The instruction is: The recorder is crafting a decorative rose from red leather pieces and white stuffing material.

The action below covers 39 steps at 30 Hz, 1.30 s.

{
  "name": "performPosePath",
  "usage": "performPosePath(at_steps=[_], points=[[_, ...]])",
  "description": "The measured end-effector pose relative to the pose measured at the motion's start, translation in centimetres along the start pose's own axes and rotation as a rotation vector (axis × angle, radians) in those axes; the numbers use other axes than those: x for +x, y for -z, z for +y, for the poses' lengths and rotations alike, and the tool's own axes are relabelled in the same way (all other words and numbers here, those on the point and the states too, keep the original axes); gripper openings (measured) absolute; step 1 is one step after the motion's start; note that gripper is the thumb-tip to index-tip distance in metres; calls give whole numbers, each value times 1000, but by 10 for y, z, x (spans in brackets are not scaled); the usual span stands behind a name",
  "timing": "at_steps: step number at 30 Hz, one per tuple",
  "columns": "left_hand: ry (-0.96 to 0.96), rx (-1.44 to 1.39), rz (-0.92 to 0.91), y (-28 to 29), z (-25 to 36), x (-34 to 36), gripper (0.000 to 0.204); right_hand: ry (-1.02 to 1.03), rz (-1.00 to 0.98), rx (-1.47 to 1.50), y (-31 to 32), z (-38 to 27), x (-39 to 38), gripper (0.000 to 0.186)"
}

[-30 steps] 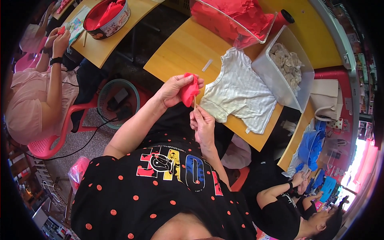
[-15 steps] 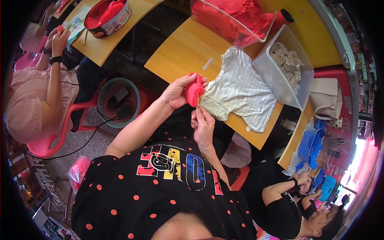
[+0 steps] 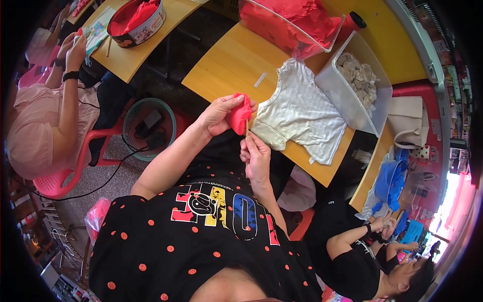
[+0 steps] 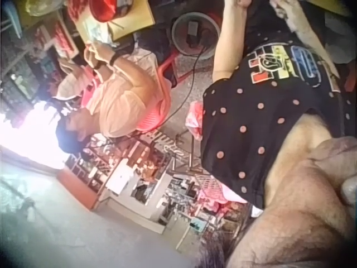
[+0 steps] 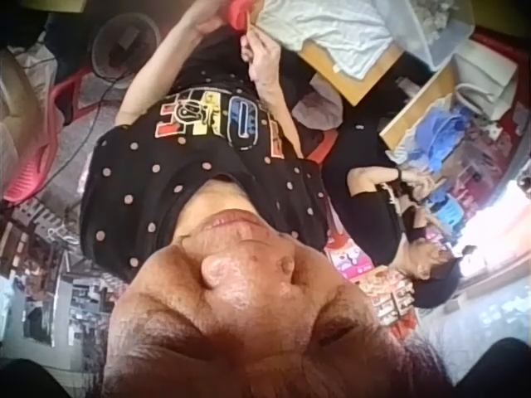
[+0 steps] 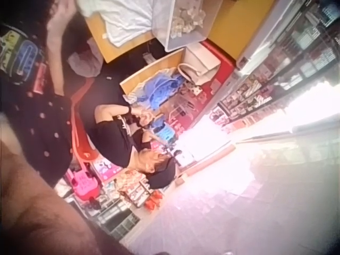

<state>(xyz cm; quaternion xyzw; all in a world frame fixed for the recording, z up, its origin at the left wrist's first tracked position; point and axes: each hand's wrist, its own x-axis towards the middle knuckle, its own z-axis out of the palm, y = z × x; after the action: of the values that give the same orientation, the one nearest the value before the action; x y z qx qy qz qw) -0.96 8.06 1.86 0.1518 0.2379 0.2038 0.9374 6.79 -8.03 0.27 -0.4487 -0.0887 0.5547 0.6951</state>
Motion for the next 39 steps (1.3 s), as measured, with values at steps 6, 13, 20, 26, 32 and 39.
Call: performPosePath(at_steps=[6,13,20,26,32,39], points=[[-33,141,45,1,6,2,22,65,-9,-135,-3,-3,-2,25],[10,135,35,-4,5,-2,27,67,13,-83,-1,1,-5,25],[7,341,69,-7,15,2,26,48,56,-108,-1,-7,3,26],[73,312,8,-6,16,2,26,241,126,-419,3,-3,6,26],[64,450,59,-2,13,3,29,24,12,-1,9,0,3,25],[14,380,57,-15,20,6,33,38,40,-38,14,-1,7,24]])
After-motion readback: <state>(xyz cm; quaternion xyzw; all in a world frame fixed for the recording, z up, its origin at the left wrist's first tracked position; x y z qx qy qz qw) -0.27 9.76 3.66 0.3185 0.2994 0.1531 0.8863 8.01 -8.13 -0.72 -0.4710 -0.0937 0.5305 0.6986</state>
